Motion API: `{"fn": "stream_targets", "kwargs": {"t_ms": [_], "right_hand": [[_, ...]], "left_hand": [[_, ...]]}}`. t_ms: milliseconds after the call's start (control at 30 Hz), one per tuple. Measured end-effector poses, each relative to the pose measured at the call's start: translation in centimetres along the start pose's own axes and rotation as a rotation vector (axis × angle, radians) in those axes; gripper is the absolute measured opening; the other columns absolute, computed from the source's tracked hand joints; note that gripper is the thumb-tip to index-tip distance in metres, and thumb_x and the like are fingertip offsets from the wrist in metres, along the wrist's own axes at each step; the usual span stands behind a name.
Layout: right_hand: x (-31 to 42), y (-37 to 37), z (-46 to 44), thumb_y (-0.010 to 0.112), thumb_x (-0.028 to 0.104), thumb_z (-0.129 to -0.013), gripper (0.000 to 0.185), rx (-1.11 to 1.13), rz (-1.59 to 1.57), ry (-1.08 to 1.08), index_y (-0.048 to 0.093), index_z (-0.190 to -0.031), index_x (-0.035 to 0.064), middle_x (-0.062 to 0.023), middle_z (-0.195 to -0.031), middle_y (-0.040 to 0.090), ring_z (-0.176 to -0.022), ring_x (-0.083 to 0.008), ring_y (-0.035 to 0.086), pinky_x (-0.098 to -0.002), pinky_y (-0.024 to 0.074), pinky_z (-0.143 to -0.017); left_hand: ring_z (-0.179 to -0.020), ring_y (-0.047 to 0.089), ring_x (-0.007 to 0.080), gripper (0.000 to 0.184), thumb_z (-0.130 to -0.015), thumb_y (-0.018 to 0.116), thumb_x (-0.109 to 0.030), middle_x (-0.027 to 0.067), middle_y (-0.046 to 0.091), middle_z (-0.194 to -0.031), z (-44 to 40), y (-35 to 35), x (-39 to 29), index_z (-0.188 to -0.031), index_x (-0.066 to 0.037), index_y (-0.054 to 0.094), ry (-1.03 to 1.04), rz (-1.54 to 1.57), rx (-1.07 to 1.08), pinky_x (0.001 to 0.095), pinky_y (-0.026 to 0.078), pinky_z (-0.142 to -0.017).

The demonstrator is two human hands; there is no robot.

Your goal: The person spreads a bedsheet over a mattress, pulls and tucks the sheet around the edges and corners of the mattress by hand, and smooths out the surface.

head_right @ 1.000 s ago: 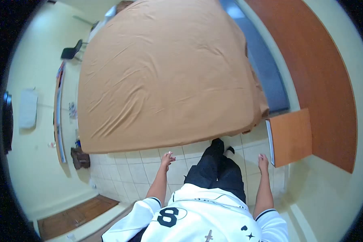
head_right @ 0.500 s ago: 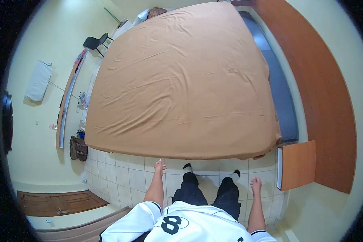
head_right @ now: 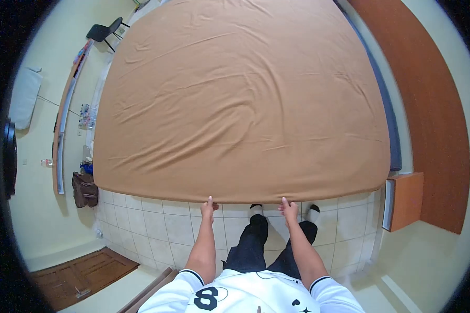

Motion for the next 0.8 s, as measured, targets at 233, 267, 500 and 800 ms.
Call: {"fn": "stream_targets", "kwargs": {"t_ms": [233, 267, 500, 800], "right_hand": [[0.2, 0.7, 1.8, 0.057, 0.027, -0.088, 0.028, -0.159, 0.025, -0.208, 0.055, -0.073, 0.0039, -0.0031, -0.06, 0.055, -0.05, -0.0087, 0.051, -0.0214, 0.0429, -0.045], [0.5, 0.6, 1.7, 0.057, 0.028, -0.088, 0.028, -0.164, 0.063, -0.202, 0.055, -0.073, 0.0039, -0.0032, -0.061, 0.055, -0.051, -0.0085, 0.052, -0.0215, 0.043, -0.045], [0.2, 1.1, -0.3, 0.055, 0.032, -0.089, 0.027, -0.134, 0.001, -0.09, 0.054, -0.078, 0.0067, -0.0025, -0.068, 0.058, -0.057, -0.0092, 0.056, -0.023, 0.0446, -0.049], [0.3, 1.5, 1.5, 0.055, 0.033, -0.089, 0.029, -0.097, 0.068, -0.207, 0.054, -0.08, 0.0061, -0.0029, -0.07, 0.058, -0.06, -0.0112, 0.055, -0.0246, 0.0459, -0.054]], "left_hand": [[-0.059, 0.059, 0.0157, 0.038, -0.091, 0.051, -0.036, 0.0083, 0.061, -0.061, 2.8, -2.5, 0.1, -0.071, -0.003, 0.054, 0.167, -0.052, 0.078, 0.0295, 0.043, -0.06], [-0.058, 0.059, 0.0154, 0.038, -0.091, 0.05, -0.036, 0.0078, 0.06, -0.06, 2.4, -2.3, 0.3, -0.073, -0.004, 0.054, 0.179, -0.002, 0.124, 0.0292, 0.043, -0.06], [-0.058, 0.057, 0.0148, 0.035, -0.091, 0.05, -0.033, 0.007, 0.059, -0.066, -0.3, -4.0, -2.0, -0.075, -0.001, 0.054, -0.053, 0.433, 0.074, 0.027, 0.047, -0.06], [-0.062, 0.058, 0.0155, 0.031, -0.092, 0.05, -0.029, 0.0063, 0.057, -0.065, -2.6, -6.4, -0.3, -0.074, -0.004, 0.052, 0.227, 0.234, 0.103, 0.0281, 0.048, -0.062]]}}
Point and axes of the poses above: each hand's wrist, its own z-axis away from the middle knuckle, its own y-axis out of the palm, x = y × z, the point moved 5 cm from there along -z, towards the middle knuckle
